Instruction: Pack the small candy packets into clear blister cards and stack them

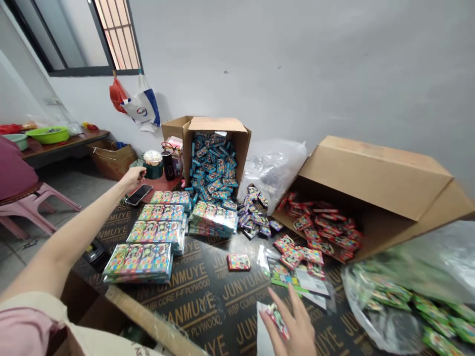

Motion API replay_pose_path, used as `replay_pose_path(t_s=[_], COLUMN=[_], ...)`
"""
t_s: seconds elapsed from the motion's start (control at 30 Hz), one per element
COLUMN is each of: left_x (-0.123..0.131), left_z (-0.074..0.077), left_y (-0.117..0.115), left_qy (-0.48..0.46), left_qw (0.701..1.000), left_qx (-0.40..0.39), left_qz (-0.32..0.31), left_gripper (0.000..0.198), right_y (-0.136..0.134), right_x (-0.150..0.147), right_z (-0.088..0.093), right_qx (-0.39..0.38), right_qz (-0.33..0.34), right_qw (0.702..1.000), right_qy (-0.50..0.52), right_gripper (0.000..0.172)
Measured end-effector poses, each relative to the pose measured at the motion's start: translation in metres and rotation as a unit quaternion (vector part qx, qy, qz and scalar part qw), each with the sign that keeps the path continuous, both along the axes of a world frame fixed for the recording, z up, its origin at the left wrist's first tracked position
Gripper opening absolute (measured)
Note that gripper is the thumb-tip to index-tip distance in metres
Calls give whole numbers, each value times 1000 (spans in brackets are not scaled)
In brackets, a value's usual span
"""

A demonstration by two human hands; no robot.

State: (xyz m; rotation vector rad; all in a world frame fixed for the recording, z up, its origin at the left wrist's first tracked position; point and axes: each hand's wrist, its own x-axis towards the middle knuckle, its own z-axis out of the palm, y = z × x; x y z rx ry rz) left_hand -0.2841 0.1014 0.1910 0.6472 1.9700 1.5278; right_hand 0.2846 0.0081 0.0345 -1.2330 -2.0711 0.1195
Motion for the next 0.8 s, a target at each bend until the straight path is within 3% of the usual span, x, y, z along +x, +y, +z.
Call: replay_pose_path(t_s=[0.1, 0.2, 0.3, 0.4, 0.47, 0.63, 0.73, 0.8], left_x=[32, 89, 159, 221, 252, 298, 315, 321], left_z=[26, 38, 39, 33, 26, 9, 10, 22], left_y=[-31, -66, -101, -134, -151, -167, -167, -168], left_qy=[11, 5, 0, 0, -8, -15, 11, 36], left_qw=[997, 984, 929, 873, 844, 812, 791, 771], left_qx=[33, 45, 5, -42, -77, -135, -144, -129], left_qz=[-71, -173, -369, -485, -531, -568, -595, -623], left_gripper=[26, 29, 36, 40, 41, 40, 37, 34], right_y=[3, 0, -5, -13, -23, -49, -51, -49], right_x=[-39, -75, -97, -98, -89, -58, -41, -26], right_z=[61, 117, 145, 144, 136, 128, 131, 129], right_qx=[-17, -15, -47, -111, -161, -188, -177, -149], right_qz=[57, 149, 217, 259, 274, 246, 204, 157], right_qw=[997, 984, 959, 926, 907, 879, 801, 752], right_qy=[47, 100, 176, 252, 277, 363, 533, 623], right_gripper=[43, 52, 73, 86, 83, 66, 62, 57])
